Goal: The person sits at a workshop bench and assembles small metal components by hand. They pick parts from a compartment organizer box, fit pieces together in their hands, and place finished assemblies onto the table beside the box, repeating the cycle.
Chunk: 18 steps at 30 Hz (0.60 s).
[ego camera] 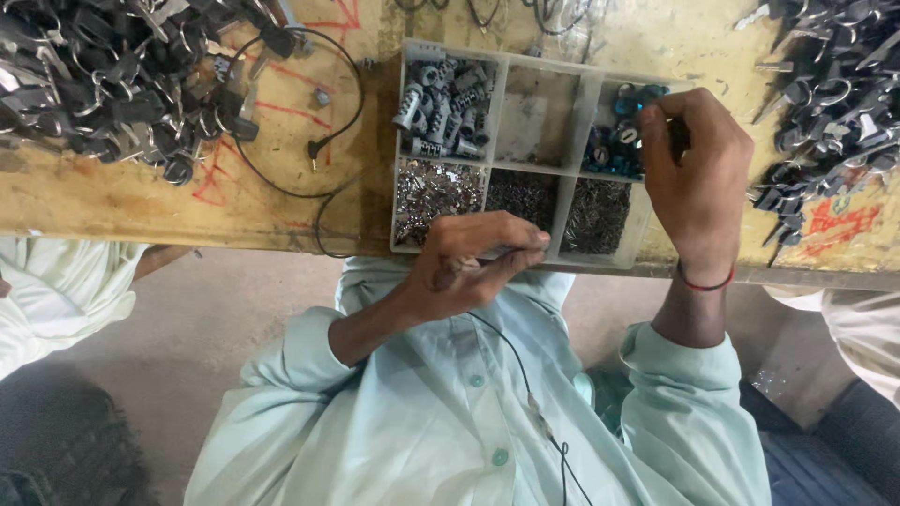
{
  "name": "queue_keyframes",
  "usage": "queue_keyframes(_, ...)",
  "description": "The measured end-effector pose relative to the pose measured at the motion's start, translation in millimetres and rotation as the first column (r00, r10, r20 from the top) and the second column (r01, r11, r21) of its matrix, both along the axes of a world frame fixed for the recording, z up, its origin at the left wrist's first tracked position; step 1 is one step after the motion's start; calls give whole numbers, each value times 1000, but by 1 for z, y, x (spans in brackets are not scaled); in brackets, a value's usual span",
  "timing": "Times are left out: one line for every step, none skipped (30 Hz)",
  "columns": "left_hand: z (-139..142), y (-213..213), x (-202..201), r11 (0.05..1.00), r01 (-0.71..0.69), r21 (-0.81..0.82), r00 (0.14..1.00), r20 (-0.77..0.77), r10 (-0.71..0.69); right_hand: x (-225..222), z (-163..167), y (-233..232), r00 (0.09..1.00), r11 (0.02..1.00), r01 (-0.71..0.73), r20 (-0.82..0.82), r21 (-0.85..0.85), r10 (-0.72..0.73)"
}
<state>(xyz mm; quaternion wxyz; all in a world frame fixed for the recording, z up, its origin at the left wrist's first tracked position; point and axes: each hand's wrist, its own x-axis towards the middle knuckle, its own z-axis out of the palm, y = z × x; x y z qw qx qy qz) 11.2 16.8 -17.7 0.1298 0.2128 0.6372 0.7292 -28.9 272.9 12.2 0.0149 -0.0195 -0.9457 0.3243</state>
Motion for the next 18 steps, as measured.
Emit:
queue_keyframes(-2, 1, 1, 1000, -20, -22, 999, -45, 19, 1, 5, -2, 1000, 1000, -12, 0, -6, 12)
queue_keyframes(-5, 1, 0, 1000, -18, -24, 998, -58, 17, 1, 8, -4, 1000, 1000, -21, -1, -10, 21)
queue_keyframes(-7, 2, 0, 1000, -18, -22, 997, -74, 17, -1, 10, -7, 994, 994, -92, -51, 50, 95)
queue_keyframes(-8, 3, 0, 1000, -20, -21, 996, -90, 18, -4, 11, -10, 980, 980, -163, -96, 114, 174)
queue_keyframes(-9, 3, 0, 999, -13, -33, 997, -82, 11, -7, 10, -13, 957, 957, -229, -136, 179, 254)
queue_keyframes(-10, 2, 0, 999, -5, -48, 997, -75, 1, -11, 8, -16, 945, 940, -233, -170, 249, 279)
queue_keyframes(-10, 2, -1, 998, 5, -64, 997, -70, -9, -14, 5, -17, 930, 919, -232, -203, 318, 305)
queue_keyframes(-10, 1, -1, 998, 17, -54, 998, -60, -20, -15, 2, -16, 913, 894, -228, -235, 387, 334)
queue_keyframes(-10, 1, -1, 999, 21, -43, 998, -50, -23, -15, -2, -13, 926, 907, -229, -209, 354, 316)
queue_keyframes(-10, 0, -2, 999, 16, -32, 999, -40, -17, -14, -5, -9, 934, 917, -238, -182, 320, 306)
queue_keyframes(-9, 0, -2, 999, 8, -39, 998, -60, -10, -11, -7, -4, 942, 927, -249, -152, 282, 299)
queue_keyframes(-9, 0, -2, 999, 7, -50, 997, -76, -11, -8, -10, 0, 961, 961, -226, -128, 159, 247)
queue_keyframes(-9, 0, -3, 998, 13, -62, 996, -93, -18, -3, -12, 6, 977, 982, -188, -97, 35, 191)
queue_keyframes(-9, 0, -3, 998, 9, -60, 996, -93, -14, 1, -14, 10, 989, 986, -143, -60, -87, 138)
queue_keyframes(-9, 1, -3, 998, 6, -55, 996, -92, -11, 5, -15, 13, 997, 953, -76, -9, -293, 77)
queue_keyframes(-9, 1, -3, 999, 4, -46, 996, -92, -8, 10, -15, 15, 998, 877, 2, 53, -481, 27)
queue_keyframes(-9, 1, -3, 999, 22, -40, 999, -47, -24, 14, -14, 16, 993, 761, 84, 122, -643, -6)
queue_keyframes(-9, 1, -2, 999, 40, -35, 999, -1, -40, 19, -12, 14, 986, 615, 149, 163, -774, -34)
